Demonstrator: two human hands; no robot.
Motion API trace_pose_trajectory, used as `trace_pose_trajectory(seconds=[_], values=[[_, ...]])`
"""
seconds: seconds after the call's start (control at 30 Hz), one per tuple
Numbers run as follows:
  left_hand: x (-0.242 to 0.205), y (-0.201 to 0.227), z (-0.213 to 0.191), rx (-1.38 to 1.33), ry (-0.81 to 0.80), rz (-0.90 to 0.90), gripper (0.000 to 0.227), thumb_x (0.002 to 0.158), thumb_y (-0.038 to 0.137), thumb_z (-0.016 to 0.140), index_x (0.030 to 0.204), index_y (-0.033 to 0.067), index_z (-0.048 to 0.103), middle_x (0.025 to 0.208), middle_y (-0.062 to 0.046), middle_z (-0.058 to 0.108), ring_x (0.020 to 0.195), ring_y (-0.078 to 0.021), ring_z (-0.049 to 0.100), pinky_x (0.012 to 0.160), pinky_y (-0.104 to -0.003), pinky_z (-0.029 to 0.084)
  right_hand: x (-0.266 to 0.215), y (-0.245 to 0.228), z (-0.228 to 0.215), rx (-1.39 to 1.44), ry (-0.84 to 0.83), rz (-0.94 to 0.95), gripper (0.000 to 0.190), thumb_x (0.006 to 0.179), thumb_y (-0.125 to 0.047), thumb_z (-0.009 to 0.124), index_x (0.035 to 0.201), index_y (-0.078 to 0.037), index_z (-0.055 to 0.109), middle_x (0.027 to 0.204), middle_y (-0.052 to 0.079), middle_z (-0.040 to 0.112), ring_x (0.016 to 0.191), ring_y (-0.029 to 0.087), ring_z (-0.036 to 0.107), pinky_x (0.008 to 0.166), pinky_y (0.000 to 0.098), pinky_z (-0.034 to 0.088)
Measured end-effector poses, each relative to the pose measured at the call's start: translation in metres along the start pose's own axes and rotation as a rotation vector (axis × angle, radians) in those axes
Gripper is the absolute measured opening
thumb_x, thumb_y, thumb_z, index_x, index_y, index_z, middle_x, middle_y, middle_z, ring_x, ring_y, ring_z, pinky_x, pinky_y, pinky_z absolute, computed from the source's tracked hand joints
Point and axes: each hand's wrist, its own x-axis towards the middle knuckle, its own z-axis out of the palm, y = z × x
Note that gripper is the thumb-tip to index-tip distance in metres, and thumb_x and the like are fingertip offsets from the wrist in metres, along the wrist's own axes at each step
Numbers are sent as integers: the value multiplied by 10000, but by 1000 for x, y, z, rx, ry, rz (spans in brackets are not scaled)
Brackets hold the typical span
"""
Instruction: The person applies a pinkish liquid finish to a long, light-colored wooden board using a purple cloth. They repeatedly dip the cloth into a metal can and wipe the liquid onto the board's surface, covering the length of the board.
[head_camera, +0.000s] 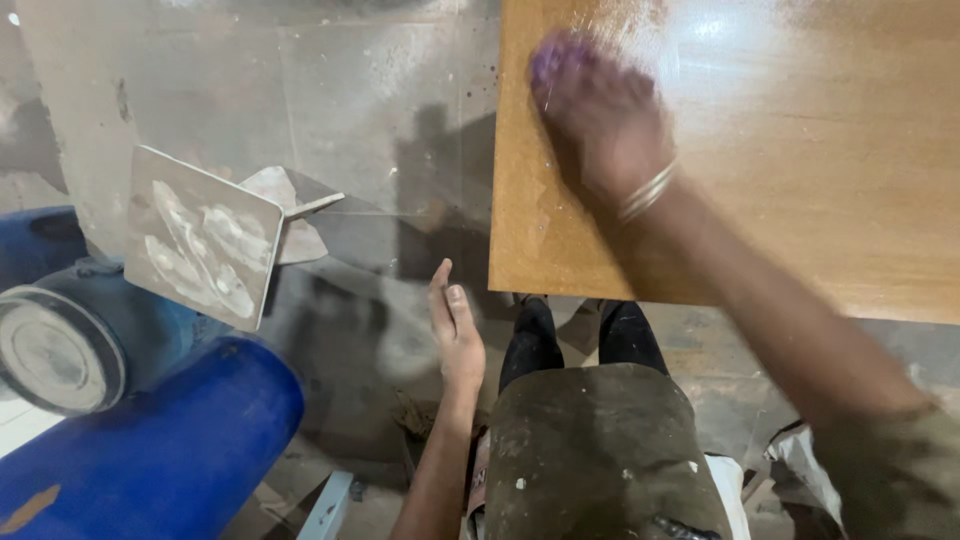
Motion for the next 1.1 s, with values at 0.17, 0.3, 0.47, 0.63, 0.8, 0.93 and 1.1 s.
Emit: trace_pose_trajectory(seconds=[0.17, 0.3, 0.47, 0.63, 0.8, 0.93, 1.1], values=[[24, 15, -3, -79, -48, 84, 542, 1108, 413, 329, 1487, 48, 460, 1553, -121, 485, 1467, -257, 422, 1219, -388, 308, -115, -37, 89, -197, 602, -767, 750, 867, -78, 601, 1575, -188, 378, 1605, 81, 371, 1467, 300, 358, 1168, 591, 276], [32, 23, -6, -97, -105, 79, 543, 1106, 417, 308, 1475, 52, 469, 1542, -110, 497, 1465, -249, 423, 1224, -381, 302, -66, -32, 57, -424, 527, -720, 746, 910, -94, 566, 1581, -243, 277, 1606, 101, 344, 1442, 256, 393, 1136, 521, 343], [20, 17, -8, -31, -104, 79, 549, 1102, 424, 313, 1460, 53, 504, 1526, -106, 527, 1453, -249, 453, 1213, -384, 321, 59, -11, -51, -65, 274, -132, 566, 1112, -111, 379, 1658, -259, 365, 1601, 38, 453, 1438, 228, 457, 1252, 464, 297], [14, 12, -13, -26, -107, 55, 542, 1102, 405, 312, 1480, 57, 483, 1548, -114, 495, 1464, -253, 429, 1213, -389, 312, 3, -37, -9, -22, 603, -260, 634, 968, -87, 452, 1589, -70, 324, 1634, 168, 307, 1531, 361, 286, 1238, 584, 226], [14, 28, 5, 135, -53, 274, 527, 1105, 333, 392, 1520, 9, 401, 1633, -204, 342, 1511, -341, 328, 1222, -451, 263, -137, -44, 116, 67, 644, -370, 626, 932, -138, 582, 1548, -146, 469, 1580, 80, 472, 1459, 284, 408, 1188, 539, 328], [12, 62, 35, 315, -20, 555, 512, 1108, 295, 462, 1525, 3, 412, 1649, -238, 335, 1527, -388, 326, 1231, -482, 291, -186, 46, 152, -24, 581, 151, 650, 867, -74, 584, 1499, -222, 547, 1560, 24, 502, 1428, 221, 459, 1133, 518, 369], [-2, 101, 89, 462, -166, 749, 519, 1096, 290, 492, 1527, 8, 428, 1640, -222, 354, 1557, -400, 300, 1269, -528, 253, -231, 243, 178, -13, 652, 569, 651, 933, -64, 615, 1553, -228, 502, 1622, 59, 490, 1485, 295, 455, 1200, 556, 340]])
